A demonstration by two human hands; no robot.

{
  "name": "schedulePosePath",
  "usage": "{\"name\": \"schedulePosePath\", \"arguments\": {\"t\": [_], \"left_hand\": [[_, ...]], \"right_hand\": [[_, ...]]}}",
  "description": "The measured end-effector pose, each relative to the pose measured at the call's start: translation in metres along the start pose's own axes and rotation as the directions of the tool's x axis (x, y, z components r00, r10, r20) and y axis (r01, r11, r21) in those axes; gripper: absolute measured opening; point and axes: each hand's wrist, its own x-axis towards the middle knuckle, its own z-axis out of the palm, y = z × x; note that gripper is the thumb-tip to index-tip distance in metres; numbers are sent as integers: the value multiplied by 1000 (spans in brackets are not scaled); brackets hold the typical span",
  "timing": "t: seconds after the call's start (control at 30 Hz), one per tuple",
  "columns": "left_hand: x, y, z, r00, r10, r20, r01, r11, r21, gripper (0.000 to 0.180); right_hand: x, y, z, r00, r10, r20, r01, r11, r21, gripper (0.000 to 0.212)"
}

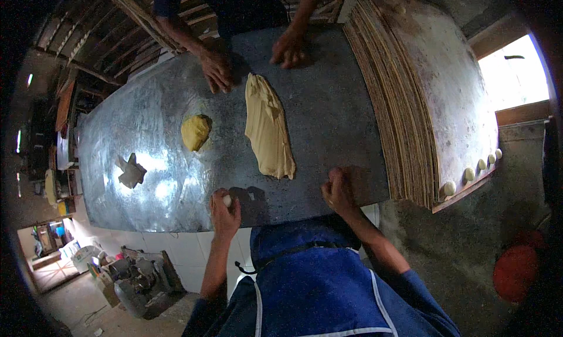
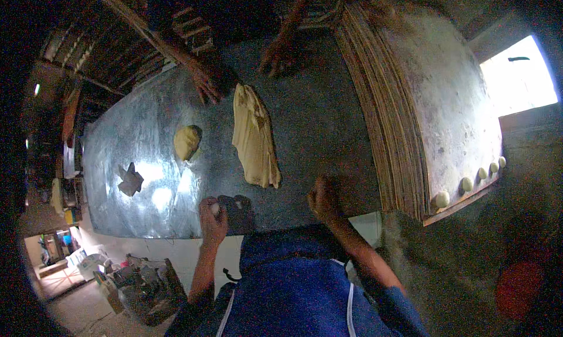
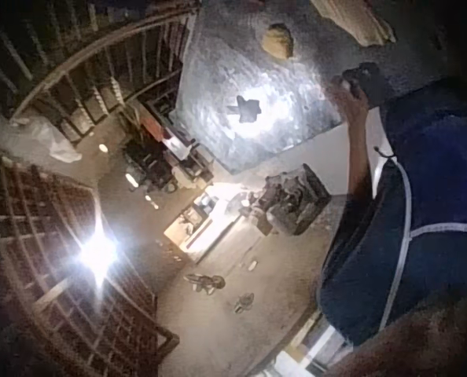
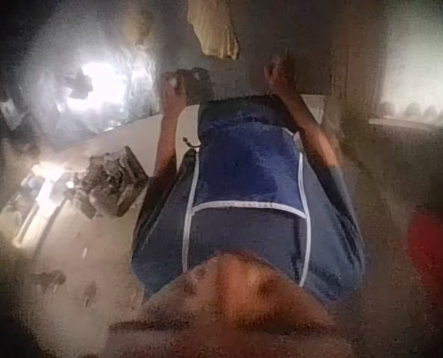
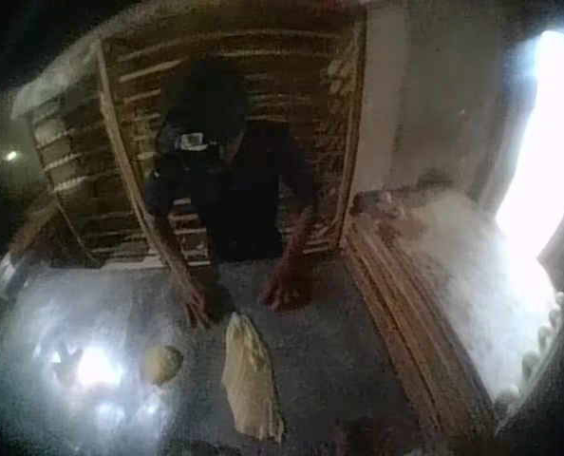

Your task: The person tears small pieces from a large dough mass on a metal table, rolls them into balls, and places them on a wooden board. Another person assists by rolling dough and arranging the pieces on the board.

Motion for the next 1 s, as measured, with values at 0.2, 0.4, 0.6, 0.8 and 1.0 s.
{"name": "schedulePosePath", "arguments": {"t": [0.2, 0.4, 0.6, 0.8, 1.0], "left_hand": [[62, 4, -48, 602, 363, 712, -560, 827, 52, 25], [167, 250, -23, 532, 785, 318, -751, 611, -251, 35], [221, 446, 66, 488, 855, -177, -693, 256, -674, 71], [223, 455, 144, 385, 892, 238, -546, 428, -720, 103], [124, 366, 67, 789, 614, 26, -163, 250, -955, 79]], "right_hand": [[3, 14, -47, 988, 143, 62, -146, 988, 51, 29], [5, -12, -99, 929, 140, 343, -201, 968, 149, 28], [82, -47, -323, 831, 109, -546, -14, 984, 175, 70], [78, 17, -336, 850, 357, -386, -435, 890, -134, 122], [99, -64, -293, 765, 455, -456, -12, 719, 695, 88]]}}
